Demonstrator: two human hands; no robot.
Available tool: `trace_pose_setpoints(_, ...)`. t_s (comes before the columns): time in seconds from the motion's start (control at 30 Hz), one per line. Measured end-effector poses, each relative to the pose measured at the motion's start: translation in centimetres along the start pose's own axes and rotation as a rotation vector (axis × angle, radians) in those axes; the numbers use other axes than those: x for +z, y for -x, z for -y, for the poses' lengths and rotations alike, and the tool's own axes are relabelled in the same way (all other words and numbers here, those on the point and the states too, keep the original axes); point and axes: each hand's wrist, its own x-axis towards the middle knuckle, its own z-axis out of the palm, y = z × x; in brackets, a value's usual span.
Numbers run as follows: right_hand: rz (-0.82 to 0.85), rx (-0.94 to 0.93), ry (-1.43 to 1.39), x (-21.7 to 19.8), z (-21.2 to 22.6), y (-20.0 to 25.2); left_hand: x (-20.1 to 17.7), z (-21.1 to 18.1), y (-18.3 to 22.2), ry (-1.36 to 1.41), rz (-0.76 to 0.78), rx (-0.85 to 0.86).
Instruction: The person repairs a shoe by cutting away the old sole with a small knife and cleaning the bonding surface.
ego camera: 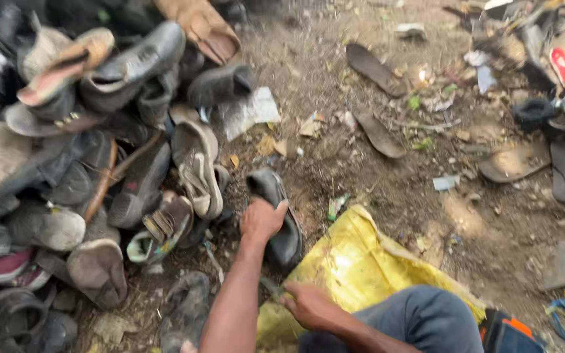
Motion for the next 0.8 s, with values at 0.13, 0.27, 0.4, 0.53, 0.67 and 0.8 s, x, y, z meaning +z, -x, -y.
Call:
trace_pose_setpoints(0.13,0.300,-0.059,-0.013,-6.3,2.2,1.8,-4.6,4.8,0.1,0.336,0.197,-0.070)
trace_pose_setpoints(0.27,0.107,0.167,-0.105,-9.4,1.8,0.1,-5.7,6.2,3.9,0.054,-0.018,-0.179)
trace_pose_setpoints(0.4,-0.225,0.046,0.025,-9.8,0.4,-1.5,-4.5,4.7,4.8,0.170,-0.119,-0.331)
trace_pose_setpoints(0.53,-0.355,0.044,0.113,-7.2,0.5,-2.9,-2.6,2.3,5.6,0.365,-0.172,-0.326)
trace_pose_setpoints(0.67,-0.191,0.124,0.169,-6.7,2.8,-3.4,-3.2,-1.9,7.4,0.306,-0.107,-0.377)
trace_pose_setpoints(0.8,-0.142,0.016,0.293,-6.2,3.6,-1.8,-2.9,-3.8,7.1,0.130,-0.105,-0.434)
